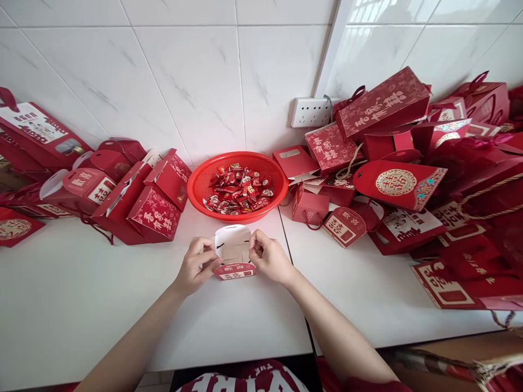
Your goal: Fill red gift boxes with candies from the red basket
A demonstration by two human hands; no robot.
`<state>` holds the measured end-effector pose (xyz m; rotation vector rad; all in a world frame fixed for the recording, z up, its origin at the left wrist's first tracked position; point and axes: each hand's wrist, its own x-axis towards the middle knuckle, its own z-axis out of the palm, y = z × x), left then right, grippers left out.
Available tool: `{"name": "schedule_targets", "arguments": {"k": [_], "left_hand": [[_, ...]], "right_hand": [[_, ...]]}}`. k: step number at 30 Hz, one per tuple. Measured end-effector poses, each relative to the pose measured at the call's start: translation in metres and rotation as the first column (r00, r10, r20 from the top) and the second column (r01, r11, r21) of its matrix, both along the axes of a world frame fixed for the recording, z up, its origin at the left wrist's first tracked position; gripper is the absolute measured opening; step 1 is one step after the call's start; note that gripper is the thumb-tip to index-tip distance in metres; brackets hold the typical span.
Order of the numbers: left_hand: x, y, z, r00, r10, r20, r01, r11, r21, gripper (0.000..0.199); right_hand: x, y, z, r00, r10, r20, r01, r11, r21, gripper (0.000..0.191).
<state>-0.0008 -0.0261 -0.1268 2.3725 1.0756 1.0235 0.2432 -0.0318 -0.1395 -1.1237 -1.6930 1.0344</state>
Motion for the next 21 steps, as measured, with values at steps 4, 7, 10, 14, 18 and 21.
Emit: {"name": "schedule_targets", "arguments": {"k": [4,7,10,14,18,21], "left_hand": [[0.002,0.000,-0.004,0.997,-0.062,-0.056,0.058,0.997,-0.055,0.038],[0.002,0.001,-0.007,0.990,-0.133,-0.047,0.128,0.987,-0.095,0.056],[0.001,0.002,-0.006,0.979,-0.194,-0.056,0.187,0.977,-0.100,0.064],[-0.002,0.004,-0.004,0.972,-0.221,-0.082,0.216,0.974,-0.068,0.050],[0.000,0.002,-0.001,0.968,-0.190,-0.165,0.190,0.982,-0.020,0.021],[0.004,-0.002,-0.001,0.962,-0.185,-0.200,0.192,0.981,0.015,0.020]], "right_hand": [[0.005,-0.007,0.013,0.988,0.119,0.101,-0.134,0.979,0.153,0.006],[0.011,-0.007,0.021,0.954,0.242,0.178,-0.257,0.964,0.070,0.017],[0.016,-0.005,0.025,0.910,0.349,0.224,-0.365,0.930,0.031,0.027],[0.019,-0.004,0.027,0.883,0.380,0.276,-0.418,0.904,0.091,0.032],[0.016,-0.004,0.022,0.884,0.363,0.295,-0.417,0.897,0.146,0.017],[0.012,-0.003,0.017,0.902,0.302,0.309,-0.376,0.900,0.220,0.017]]}}
